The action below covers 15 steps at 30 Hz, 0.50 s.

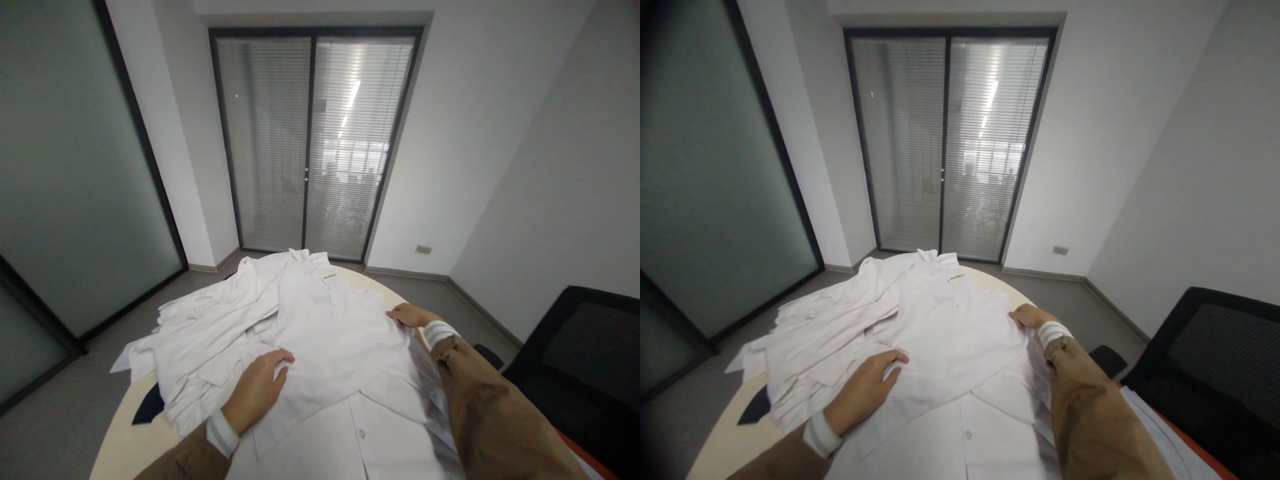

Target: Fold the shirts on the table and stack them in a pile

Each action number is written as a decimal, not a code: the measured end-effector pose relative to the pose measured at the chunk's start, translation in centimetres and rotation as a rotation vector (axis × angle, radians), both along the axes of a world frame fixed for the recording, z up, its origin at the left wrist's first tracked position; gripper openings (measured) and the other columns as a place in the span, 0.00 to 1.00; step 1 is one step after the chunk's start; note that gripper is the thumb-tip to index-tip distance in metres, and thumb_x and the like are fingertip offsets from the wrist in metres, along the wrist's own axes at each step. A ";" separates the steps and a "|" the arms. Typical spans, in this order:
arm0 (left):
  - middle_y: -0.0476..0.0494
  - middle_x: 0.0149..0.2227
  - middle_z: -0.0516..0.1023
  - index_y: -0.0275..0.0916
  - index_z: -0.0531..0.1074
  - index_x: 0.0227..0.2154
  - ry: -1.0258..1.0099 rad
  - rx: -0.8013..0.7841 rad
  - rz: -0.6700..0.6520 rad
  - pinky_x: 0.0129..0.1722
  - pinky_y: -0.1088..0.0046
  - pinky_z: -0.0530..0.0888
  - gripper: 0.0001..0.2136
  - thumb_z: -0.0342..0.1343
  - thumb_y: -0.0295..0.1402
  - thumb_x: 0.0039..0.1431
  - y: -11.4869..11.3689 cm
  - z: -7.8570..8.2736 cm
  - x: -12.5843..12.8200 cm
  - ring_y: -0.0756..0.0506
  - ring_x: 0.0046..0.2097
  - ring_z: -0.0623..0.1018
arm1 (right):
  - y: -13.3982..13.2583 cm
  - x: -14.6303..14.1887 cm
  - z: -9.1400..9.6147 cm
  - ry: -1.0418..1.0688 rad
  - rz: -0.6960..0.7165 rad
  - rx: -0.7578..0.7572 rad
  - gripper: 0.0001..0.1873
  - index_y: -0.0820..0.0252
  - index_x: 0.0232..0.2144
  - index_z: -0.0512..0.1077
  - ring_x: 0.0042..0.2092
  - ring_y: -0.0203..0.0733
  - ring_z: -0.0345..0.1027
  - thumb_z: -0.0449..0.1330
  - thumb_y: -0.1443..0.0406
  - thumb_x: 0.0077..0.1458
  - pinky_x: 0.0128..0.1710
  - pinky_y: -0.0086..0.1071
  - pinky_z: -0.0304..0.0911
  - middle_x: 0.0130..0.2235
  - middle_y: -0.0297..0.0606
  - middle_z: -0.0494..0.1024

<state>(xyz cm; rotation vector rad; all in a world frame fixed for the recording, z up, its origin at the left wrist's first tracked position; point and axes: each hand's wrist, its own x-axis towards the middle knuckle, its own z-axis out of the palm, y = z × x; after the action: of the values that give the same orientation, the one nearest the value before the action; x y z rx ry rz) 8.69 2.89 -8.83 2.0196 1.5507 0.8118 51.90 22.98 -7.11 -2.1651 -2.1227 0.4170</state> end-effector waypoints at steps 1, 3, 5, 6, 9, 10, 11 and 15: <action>0.43 0.49 0.80 0.41 0.75 0.45 0.001 0.006 -0.012 0.56 0.64 0.68 0.14 0.48 0.30 0.61 0.0 -0.2 -0.1 0.42 0.52 0.76 | -0.5 0.1 0.0 0.006 0.013 -0.018 0.19 0.66 0.26 0.78 0.32 0.41 0.73 0.58 0.57 0.60 0.35 0.30 0.63 0.29 0.44 0.80; 0.42 0.48 0.80 0.41 0.75 0.44 -0.013 0.016 -0.018 0.56 0.65 0.68 0.14 0.46 0.31 0.63 0.2 -0.4 -0.2 0.43 0.52 0.76 | -1.3 0.0 -0.3 0.033 -0.001 -0.032 0.20 0.68 0.32 0.78 0.33 0.41 0.73 0.53 0.59 0.63 0.36 0.29 0.62 0.31 0.45 0.81; 0.42 0.47 0.80 0.40 0.75 0.43 -0.030 0.022 -0.012 0.56 0.65 0.69 0.14 0.45 0.32 0.64 0.3 -0.5 -0.2 0.43 0.51 0.77 | -2.1 0.0 -0.6 0.049 -0.042 -0.009 0.24 0.70 0.40 0.77 0.34 0.41 0.73 0.46 0.58 0.67 0.36 0.29 0.62 0.33 0.47 0.81; 0.42 0.47 0.80 0.40 0.75 0.43 -0.034 0.018 -0.008 0.55 0.65 0.69 0.14 0.45 0.32 0.64 0.3 -0.5 -0.2 0.43 0.51 0.77 | -2.5 0.1 -0.8 0.057 -0.064 0.002 0.26 0.70 0.43 0.76 0.35 0.41 0.73 0.44 0.57 0.68 0.37 0.30 0.62 0.35 0.47 0.81; 0.42 0.47 0.80 0.40 0.75 0.45 -0.028 -0.014 0.000 0.54 0.66 0.70 0.13 0.48 0.33 0.63 0.4 -0.6 -0.2 0.43 0.50 0.78 | -3.5 0.6 -1.4 0.095 -0.073 0.031 0.28 0.66 0.45 0.75 0.37 0.41 0.73 0.46 0.50 0.66 0.38 0.29 0.62 0.39 0.46 0.81; 0.42 0.47 0.80 0.40 0.75 0.45 -0.028 -0.021 0.001 0.53 0.66 0.70 0.13 0.49 0.33 0.62 0.4 -0.7 -0.3 0.43 0.50 0.78 | -3.9 0.9 -1.6 0.107 -0.064 0.040 0.27 0.64 0.44 0.75 0.38 0.41 0.73 0.48 0.49 0.65 0.38 0.29 0.62 0.39 0.45 0.81; 0.42 0.47 0.80 0.40 0.75 0.45 -0.032 -0.021 0.000 0.53 0.66 0.70 0.13 0.49 0.32 0.62 0.4 -0.8 -0.3 0.43 0.50 0.78 | -4.3 1.2 -1.8 0.112 -0.060 0.054 0.25 0.62 0.44 0.75 0.38 0.41 0.73 0.50 0.49 0.65 0.38 0.29 0.62 0.38 0.43 0.81; 0.42 0.46 0.80 0.40 0.76 0.43 -0.058 -0.014 -0.023 0.52 0.67 0.70 0.12 0.49 0.31 0.61 0.4 -1.0 -0.5 0.43 0.49 0.77 | -5.6 2.1 -2.3 -0.022 -0.132 0.147 0.20 0.60 0.43 0.74 0.40 0.44 0.74 0.49 0.54 0.66 0.39 0.31 0.61 0.38 0.45 0.81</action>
<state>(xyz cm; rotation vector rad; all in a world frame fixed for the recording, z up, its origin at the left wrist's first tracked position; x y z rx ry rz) 8.20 3.25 -9.80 1.9832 1.4943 0.8402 54.00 17.37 -9.41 -2.2186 -1.9385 0.2208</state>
